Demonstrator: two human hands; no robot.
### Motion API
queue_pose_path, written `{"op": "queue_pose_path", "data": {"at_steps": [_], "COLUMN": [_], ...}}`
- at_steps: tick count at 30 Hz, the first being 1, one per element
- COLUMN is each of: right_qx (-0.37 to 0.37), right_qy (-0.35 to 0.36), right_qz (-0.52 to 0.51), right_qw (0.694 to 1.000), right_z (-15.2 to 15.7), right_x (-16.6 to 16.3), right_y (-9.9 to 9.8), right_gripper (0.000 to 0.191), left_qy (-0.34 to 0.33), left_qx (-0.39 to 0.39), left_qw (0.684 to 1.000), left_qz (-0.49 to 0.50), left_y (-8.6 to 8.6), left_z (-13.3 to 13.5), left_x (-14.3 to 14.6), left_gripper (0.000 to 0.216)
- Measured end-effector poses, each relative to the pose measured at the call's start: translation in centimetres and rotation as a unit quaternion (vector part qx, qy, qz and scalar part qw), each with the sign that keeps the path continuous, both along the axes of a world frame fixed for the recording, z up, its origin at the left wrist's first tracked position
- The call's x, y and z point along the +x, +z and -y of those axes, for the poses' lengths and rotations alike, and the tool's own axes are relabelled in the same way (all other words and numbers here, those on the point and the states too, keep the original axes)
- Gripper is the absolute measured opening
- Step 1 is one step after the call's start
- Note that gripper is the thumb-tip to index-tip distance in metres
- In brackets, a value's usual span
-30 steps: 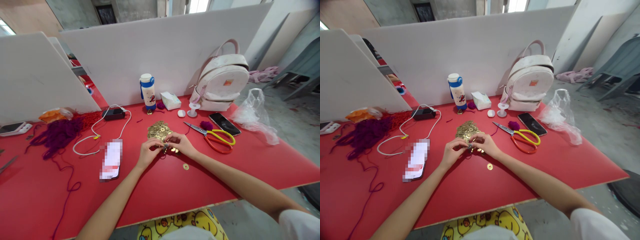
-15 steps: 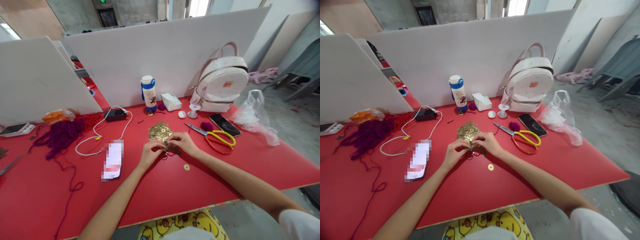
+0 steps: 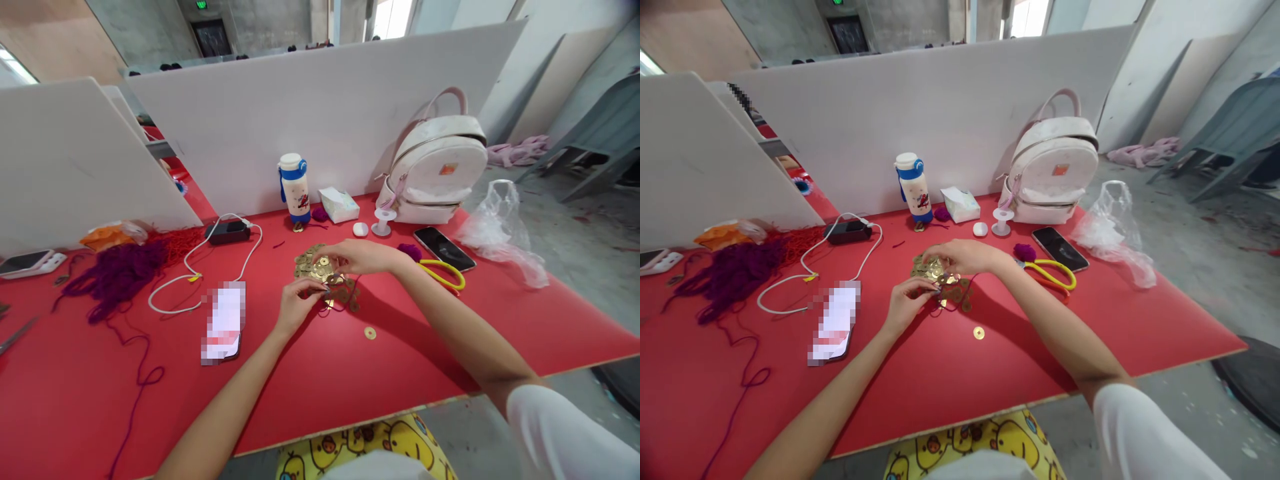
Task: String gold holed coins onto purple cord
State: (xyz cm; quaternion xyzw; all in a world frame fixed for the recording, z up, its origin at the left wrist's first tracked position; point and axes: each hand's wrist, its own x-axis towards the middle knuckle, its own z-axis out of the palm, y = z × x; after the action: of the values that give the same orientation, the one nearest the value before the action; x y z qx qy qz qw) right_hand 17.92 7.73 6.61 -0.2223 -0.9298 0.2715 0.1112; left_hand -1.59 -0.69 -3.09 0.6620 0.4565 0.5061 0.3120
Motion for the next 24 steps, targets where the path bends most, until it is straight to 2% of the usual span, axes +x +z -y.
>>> {"op": "queue_pose_path", "data": {"at_steps": [5, 9, 12, 15, 18, 21, 24], "right_qx": [0.002, 0.007, -0.023, -0.089, -0.174, -0.264, -0.337], "right_qy": [-0.005, -0.023, 0.012, 0.032, -0.001, -0.041, -0.053], "right_qz": [0.077, 0.112, 0.068, -0.046, -0.2, -0.332, -0.394], "right_qw": [0.997, 0.993, 0.997, 0.994, 0.964, 0.905, 0.853], "right_z": [-0.3, -0.5, -1.1, -1.6, -2.0, -2.4, -2.5], "right_x": [-0.3, -0.4, -0.2, 0.1, 0.4, 0.8, 1.3], "right_y": [2.1, 2.5, 2.3, 2.4, 2.8, 2.9, 3.0], "right_gripper": [0.048, 0.051, 0.052, 0.047, 0.035, 0.027, 0.029], "left_qy": [0.02, 0.023, 0.025, 0.029, 0.011, -0.027, -0.023], "left_qx": [-0.025, -0.045, -0.033, -0.026, -0.077, -0.139, -0.104], "left_qw": [0.999, 0.999, 0.998, 0.996, 0.985, 0.964, 0.971], "left_qz": [0.006, 0.018, 0.041, 0.08, 0.157, 0.223, 0.213], "left_y": [-0.3, -0.4, -0.4, -0.1, 0.2, 0.5, 0.5], "left_z": [-0.4, -0.9, -1.8, -2.3, -2.1, -1.7, -1.8], "left_x": [-0.1, 0.1, 0.4, 0.5, 0.5, 0.4, 0.2], "left_gripper": [0.004, 0.005, 0.005, 0.003, 0.007, 0.015, 0.016]}}
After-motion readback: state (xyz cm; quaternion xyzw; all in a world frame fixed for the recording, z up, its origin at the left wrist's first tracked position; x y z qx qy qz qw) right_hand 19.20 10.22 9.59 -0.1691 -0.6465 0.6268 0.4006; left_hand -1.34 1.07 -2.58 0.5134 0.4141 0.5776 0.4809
